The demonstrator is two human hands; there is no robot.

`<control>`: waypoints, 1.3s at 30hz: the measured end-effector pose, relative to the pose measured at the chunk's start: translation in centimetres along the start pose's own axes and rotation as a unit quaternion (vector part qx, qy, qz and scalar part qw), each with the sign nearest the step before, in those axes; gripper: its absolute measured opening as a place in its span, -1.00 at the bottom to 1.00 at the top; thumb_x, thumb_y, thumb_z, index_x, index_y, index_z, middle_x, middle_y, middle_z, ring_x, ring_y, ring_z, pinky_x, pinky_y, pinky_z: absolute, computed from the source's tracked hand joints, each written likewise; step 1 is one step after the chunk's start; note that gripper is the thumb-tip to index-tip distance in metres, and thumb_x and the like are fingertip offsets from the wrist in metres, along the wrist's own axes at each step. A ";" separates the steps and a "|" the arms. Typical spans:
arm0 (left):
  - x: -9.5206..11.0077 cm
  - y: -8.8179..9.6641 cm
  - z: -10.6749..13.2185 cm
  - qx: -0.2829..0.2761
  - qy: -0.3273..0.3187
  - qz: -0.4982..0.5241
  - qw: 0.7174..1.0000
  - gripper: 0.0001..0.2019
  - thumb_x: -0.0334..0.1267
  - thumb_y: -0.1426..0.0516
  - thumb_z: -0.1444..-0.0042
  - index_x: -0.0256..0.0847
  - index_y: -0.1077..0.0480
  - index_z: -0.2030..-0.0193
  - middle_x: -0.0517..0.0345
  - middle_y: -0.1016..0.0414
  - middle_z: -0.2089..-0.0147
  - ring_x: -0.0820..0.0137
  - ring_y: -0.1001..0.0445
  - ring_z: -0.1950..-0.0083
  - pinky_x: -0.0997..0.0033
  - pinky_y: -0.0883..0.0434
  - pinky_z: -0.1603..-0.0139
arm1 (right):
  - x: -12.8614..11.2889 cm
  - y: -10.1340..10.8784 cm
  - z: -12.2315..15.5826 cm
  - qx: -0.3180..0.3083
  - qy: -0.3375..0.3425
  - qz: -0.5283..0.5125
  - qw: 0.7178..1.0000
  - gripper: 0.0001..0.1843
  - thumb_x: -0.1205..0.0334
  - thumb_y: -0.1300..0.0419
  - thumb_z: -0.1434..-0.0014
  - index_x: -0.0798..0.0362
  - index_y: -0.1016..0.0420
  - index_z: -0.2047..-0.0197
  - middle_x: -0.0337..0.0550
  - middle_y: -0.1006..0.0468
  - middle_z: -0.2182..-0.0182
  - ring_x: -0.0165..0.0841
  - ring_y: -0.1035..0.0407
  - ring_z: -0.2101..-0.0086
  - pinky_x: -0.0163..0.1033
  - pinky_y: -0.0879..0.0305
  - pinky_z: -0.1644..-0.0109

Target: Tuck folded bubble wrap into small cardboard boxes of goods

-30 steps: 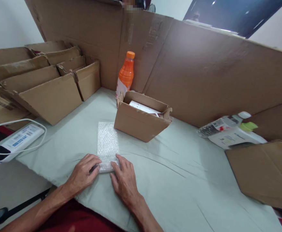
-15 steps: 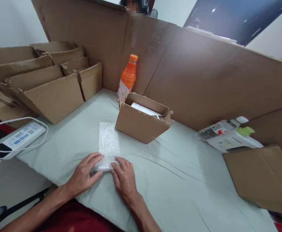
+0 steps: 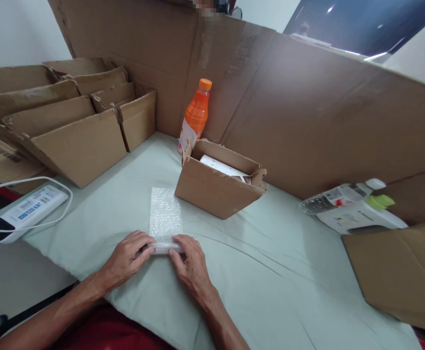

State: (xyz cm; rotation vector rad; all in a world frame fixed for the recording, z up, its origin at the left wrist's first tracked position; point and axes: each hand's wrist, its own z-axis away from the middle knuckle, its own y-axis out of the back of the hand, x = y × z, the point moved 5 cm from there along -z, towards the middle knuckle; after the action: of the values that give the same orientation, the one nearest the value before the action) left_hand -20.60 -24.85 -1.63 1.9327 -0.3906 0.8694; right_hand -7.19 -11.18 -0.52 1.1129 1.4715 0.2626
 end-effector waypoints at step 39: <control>0.5 -0.3 -1.1 0.007 -0.032 -0.037 0.999 -0.86 -0.31 -0.07 -0.33 -0.17 -0.46 0.11 0.03 -0.54 0.08 0.23 -0.47 0.04 0.18 -0.42 0.01 | 0.2 1.0 -0.3 0.016 0.039 0.070 0.997 -0.82 0.22 -0.15 -0.33 -0.02 -0.50 0.02 -0.09 -0.64 0.16 -0.20 -0.47 0.12 -0.05 -0.33 0.03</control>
State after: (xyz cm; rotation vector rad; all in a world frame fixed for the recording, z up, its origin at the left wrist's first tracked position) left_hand -20.51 -23.71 -1.11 1.9798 -0.3499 0.7654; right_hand -6.90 -10.38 0.12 1.2470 1.4722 0.3851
